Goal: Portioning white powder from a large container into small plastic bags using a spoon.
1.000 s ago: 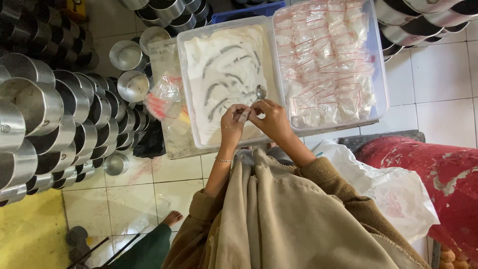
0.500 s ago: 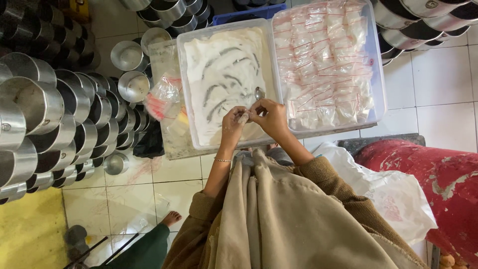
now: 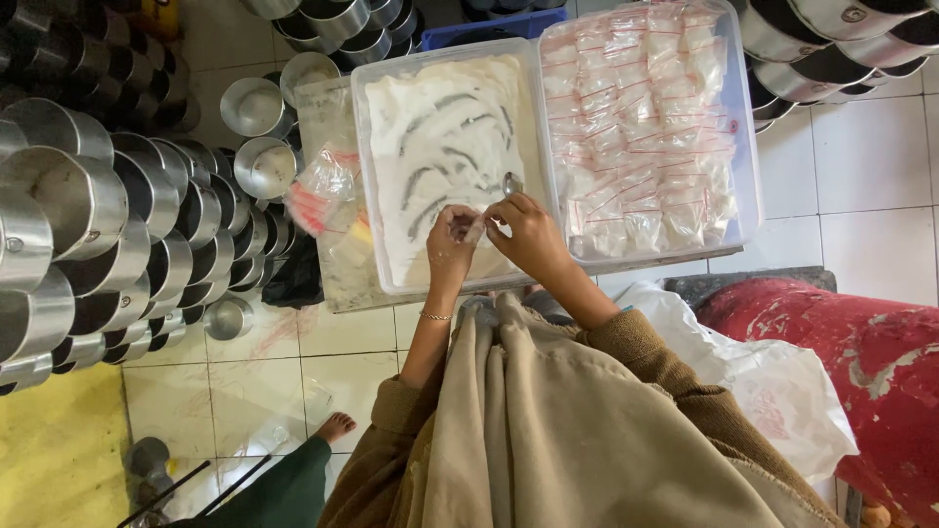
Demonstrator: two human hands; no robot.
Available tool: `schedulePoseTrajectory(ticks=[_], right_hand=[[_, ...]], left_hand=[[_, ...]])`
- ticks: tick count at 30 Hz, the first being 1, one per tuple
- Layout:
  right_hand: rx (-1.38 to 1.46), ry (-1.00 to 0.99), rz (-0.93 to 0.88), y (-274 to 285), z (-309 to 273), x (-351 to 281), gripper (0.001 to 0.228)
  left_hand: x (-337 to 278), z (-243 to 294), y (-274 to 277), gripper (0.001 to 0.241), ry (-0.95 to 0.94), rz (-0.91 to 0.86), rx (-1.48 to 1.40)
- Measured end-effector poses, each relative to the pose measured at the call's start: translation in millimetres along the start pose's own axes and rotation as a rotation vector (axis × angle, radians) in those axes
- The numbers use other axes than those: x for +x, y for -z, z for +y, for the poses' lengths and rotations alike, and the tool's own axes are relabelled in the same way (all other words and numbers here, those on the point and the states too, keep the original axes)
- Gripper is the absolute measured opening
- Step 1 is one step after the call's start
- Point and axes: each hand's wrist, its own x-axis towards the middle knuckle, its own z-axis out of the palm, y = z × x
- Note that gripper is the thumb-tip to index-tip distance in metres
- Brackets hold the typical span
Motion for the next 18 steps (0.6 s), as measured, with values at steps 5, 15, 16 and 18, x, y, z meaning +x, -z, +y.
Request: schedulePoseTrajectory(ticks=[5, 15, 16, 18], right_hand=[[0.123, -0.123, -0.062, -6.5, 12.3, -3.6, 0.022], [0.202, -0.198, -0.068, -10.3, 2.3, -2.0, 0.017], [0.202, -0.196, -0.069, -10.0, 3.5, -2.2, 0.017], [0.232, -0.23, -0.071, -9.9, 5.0, -3.1, 0.019]], left_hand=[[2.7, -1.9, 0.9, 0.011, -0.014, -0.041, 0.03], [8.2, -17.5, 8.8, 0.011, 0.055, -0.068, -0.032], [8.9, -21.0, 9.0, 0.011, 0.054, -0.067, -0.033], [9.5, -28.0, 10.2, 0.009, 0.014, -0.109, -0.08]])
